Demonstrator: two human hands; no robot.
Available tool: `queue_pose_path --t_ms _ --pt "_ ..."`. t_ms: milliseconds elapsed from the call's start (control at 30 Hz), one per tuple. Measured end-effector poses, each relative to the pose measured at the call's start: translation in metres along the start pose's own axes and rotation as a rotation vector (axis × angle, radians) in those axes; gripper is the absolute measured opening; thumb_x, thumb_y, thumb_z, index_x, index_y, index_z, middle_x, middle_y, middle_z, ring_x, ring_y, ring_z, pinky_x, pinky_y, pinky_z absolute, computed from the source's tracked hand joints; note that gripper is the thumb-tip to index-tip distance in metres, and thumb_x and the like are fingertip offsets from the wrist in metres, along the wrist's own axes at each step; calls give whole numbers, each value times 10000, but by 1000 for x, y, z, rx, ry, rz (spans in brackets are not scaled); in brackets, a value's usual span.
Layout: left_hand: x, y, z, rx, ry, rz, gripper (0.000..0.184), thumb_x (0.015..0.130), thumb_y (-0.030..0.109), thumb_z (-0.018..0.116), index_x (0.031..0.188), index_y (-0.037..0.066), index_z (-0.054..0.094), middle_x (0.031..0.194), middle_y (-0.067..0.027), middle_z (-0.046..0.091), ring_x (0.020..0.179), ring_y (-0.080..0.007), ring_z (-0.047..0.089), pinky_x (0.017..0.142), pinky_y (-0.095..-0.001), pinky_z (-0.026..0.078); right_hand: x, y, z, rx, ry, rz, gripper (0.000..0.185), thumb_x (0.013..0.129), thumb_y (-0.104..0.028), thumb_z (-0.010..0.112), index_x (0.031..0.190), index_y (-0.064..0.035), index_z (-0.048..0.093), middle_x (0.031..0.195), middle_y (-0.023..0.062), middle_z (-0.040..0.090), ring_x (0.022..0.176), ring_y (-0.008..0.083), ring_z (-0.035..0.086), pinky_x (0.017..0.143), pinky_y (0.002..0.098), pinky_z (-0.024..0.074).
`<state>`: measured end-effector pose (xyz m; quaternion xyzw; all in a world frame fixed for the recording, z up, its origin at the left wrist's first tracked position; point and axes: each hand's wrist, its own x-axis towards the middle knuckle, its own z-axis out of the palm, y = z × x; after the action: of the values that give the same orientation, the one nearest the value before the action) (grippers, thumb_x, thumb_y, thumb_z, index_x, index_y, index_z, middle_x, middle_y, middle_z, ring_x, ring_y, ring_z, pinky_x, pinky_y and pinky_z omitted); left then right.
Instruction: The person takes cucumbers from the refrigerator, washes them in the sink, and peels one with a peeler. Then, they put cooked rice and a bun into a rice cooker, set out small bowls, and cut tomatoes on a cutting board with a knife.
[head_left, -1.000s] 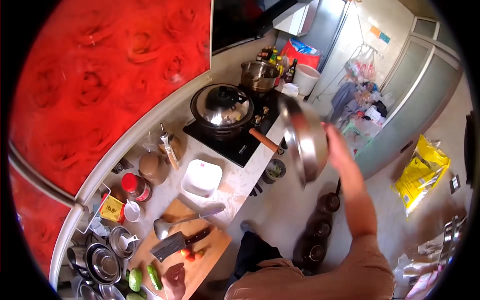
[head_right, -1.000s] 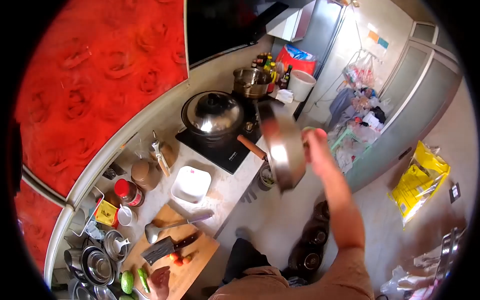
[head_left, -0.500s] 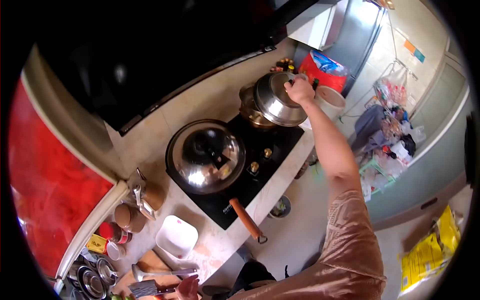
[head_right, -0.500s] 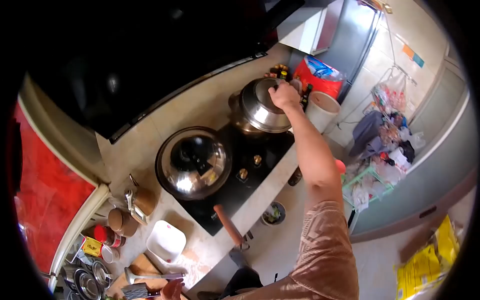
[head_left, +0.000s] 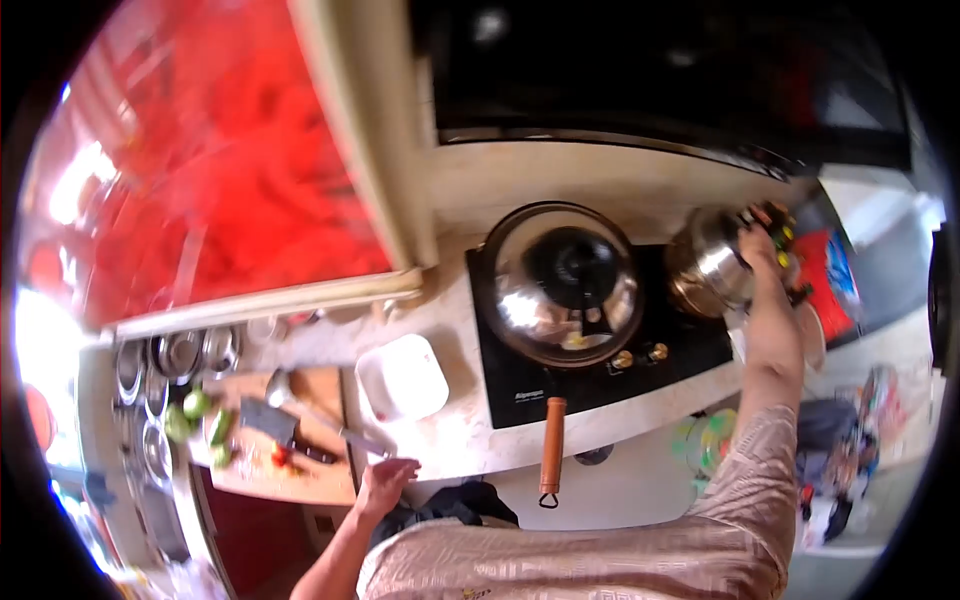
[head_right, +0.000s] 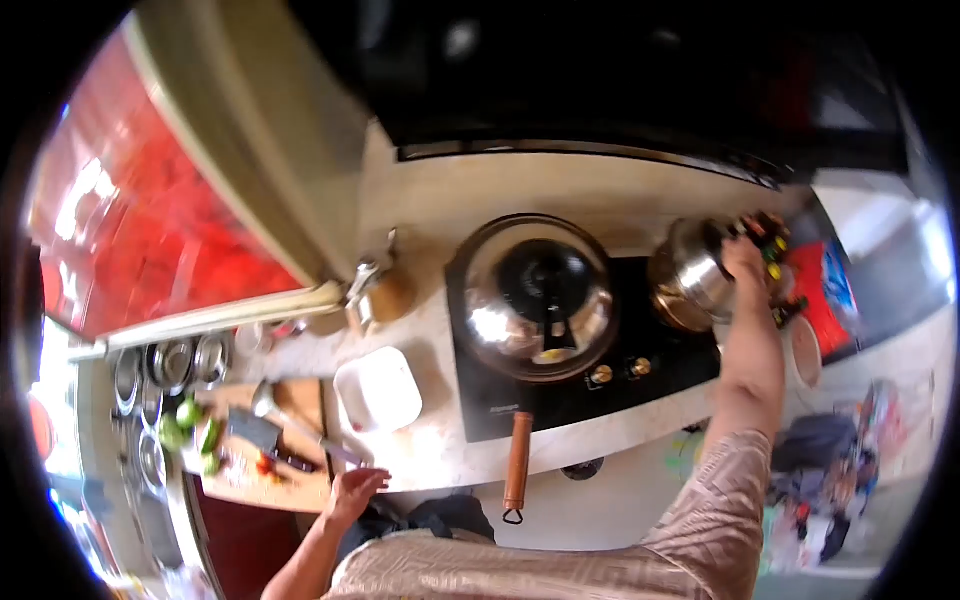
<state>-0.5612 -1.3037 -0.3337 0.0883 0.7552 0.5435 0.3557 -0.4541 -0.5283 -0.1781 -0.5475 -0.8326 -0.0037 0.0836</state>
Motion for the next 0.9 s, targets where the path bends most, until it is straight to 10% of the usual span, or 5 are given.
queue_pose_path --t_ms 433,533,667,867,900 --pt "91 -30 37 -1076 251 -558 457 965 271 453 1292 -38 372 1198 -180 531 997 -322 589 895 -438 501 28 29 20 -190 83 -199 480 902 -381 478 1254 -54 489 1211 232 553 1119 390 529 937 439 428" --pt "141 -67 41 -1272 470 -444 359 946 206 480 1222 -15 423 1097 -184 578 904 -347 630 744 -461 578 -11 20 3 176 281 -329 558 914 -435 462 1320 -52 463 1275 217 520 1154 371 510 969 425 401" --pt "168 -54 32 -1224 658 -438 361 930 234 488 1199 -4 453 1038 -188 613 772 -324 664 589 -402 591 -72 59 10 -331 572 -417 579 922 -417 491 1335 -17 432 1245 220 541 1132 396 519 950 429 406" --pt "171 -68 -5 -1204 687 -385 405 916 281 564 1190 -1 466 916 -172 621 655 -272 645 544 -361 580 -238 113 34 163 137 31 575 905 -371 530 1311 20 418 1118 231 612 974 395 602 820 433 471" --pt "140 -44 -10 -1142 522 -351 477 920 291 558 1209 -56 402 1135 -192 536 940 -312 600 794 -433 552 -270 146 67 260 87 170 543 894 -381 538 1267 3 449 1055 208 626 865 357 617 755 429 483"
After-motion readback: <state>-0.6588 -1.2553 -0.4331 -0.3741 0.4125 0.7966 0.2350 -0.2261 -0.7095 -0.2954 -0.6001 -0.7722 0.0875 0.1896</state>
